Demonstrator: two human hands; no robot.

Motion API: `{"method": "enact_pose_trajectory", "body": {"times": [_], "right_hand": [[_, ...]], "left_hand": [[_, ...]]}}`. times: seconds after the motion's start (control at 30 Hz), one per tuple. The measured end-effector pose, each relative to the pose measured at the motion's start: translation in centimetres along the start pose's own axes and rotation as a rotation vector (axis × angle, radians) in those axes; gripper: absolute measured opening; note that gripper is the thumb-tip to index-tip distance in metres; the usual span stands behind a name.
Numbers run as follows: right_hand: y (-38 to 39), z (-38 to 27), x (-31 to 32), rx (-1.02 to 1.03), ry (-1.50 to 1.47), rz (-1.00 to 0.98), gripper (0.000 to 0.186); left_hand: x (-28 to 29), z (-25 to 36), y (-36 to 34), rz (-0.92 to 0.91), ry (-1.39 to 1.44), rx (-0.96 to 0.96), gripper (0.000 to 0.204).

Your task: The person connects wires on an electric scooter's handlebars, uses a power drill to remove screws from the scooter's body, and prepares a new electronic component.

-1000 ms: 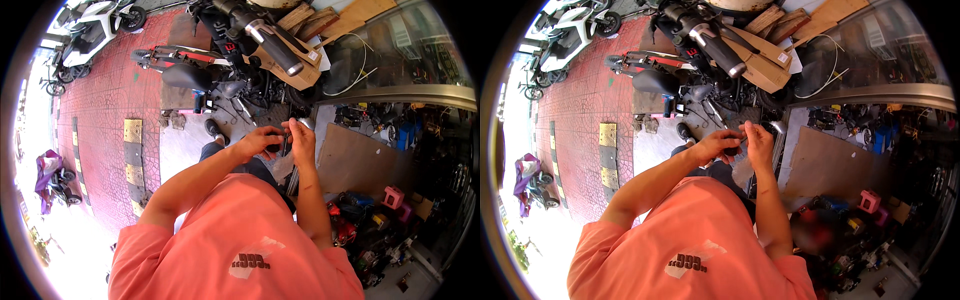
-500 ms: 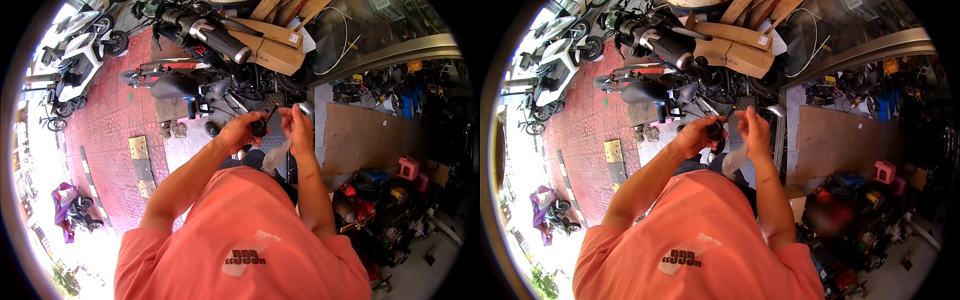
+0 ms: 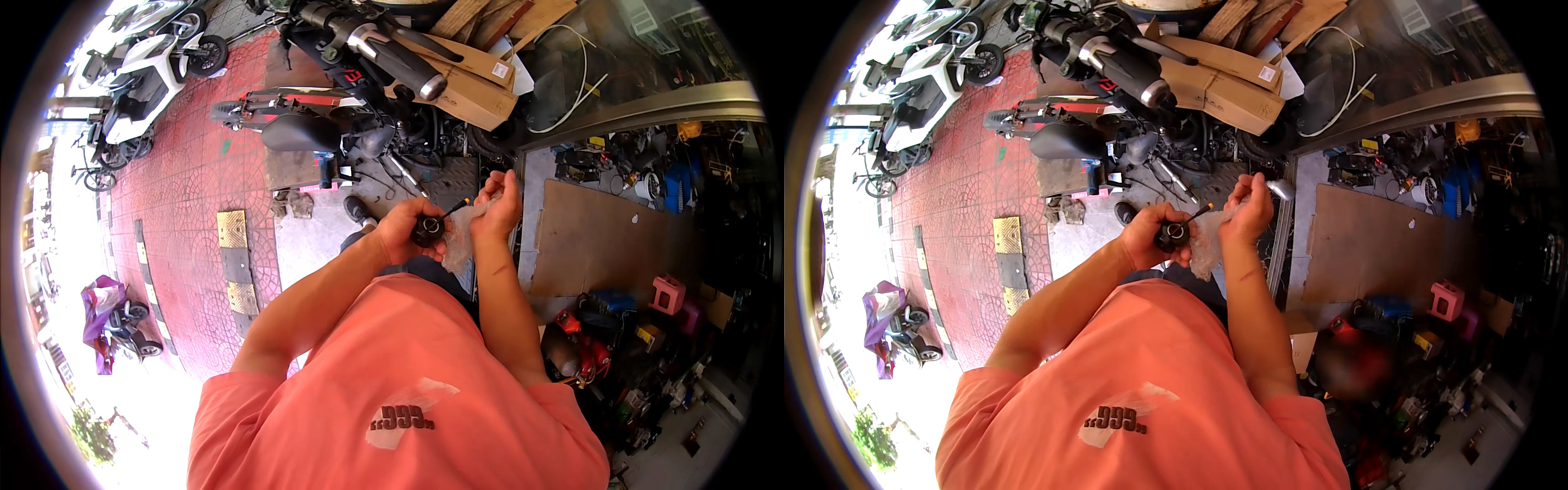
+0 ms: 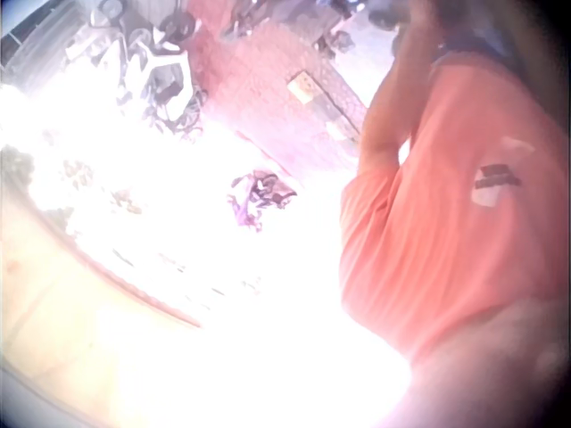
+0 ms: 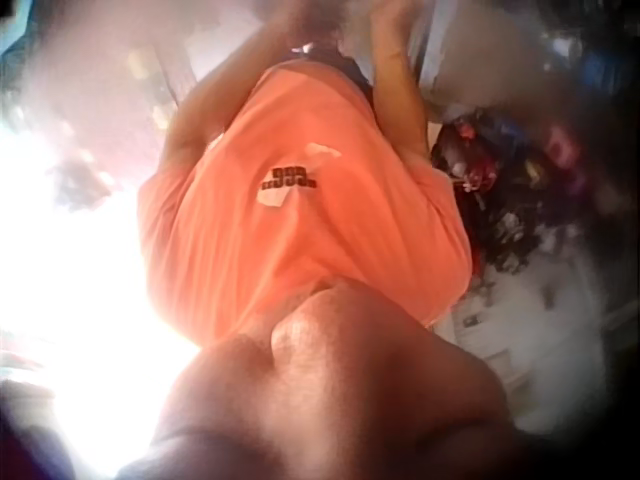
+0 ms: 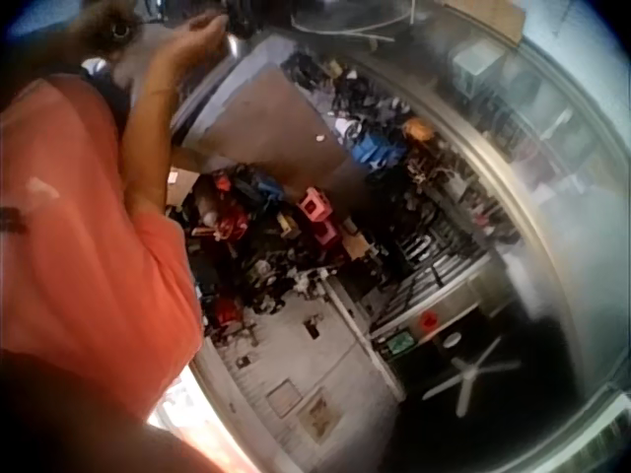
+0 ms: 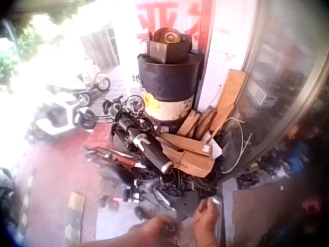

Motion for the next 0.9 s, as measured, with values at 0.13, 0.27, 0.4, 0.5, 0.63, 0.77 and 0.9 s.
{"method": "enact_pose_trajectory", "body": {"times": [0.13,0.27,0.4,0.5,0.63,0.77,0.9], "right_hand": [[2.4,2.1,-1.9,0.072,0.429,-0.318,0.028],[5.2,4.3,-2.2,-0.033,0.616,-0.71,0.049],[6.2,3.7,-3.0,-0.207,0.679,-0.788,0.063],[4.9,2.4,-2.8,0.009,0.854,-0.748,0.066],[7.2,-2.6,-7.7,0.548,1.325,-0.884,0.066],[8.2,-2.1,-8.8,0.52,1.427,-0.982,0.058],[7.6,-0.2,-7.5,0.516,1.286,-0.921,0.038]], "left_hand": [[1.3,0.6,0.5,0.121,0.127,-0.101,0.034],[4.0,1.7,1.8,0.236,0.199,-0.215,0.035],[5.1,2.2,2.7,0.264,0.187,-0.232,0.035],[5.1,2.8,3.4,0.261,0.201,-0.251,0.035],[6.0,3.4,4.6,0.322,0.271,-0.266,0.036],[7.0,3.9,4.8,0.294,0.312,-0.286,0.036],[6.9,4.1,4.8,0.259,0.316,-0.277,0.035]]}}
Point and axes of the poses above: each hand's wrist, its own y-axis away from the middle knuckle, its own x-axis out of the back of the hand, z = x × y, the point moved 5 cm from there along -y, towards the middle knuckle, and after that the axes turned 13 degrees about -z, right-handed, at the moved point
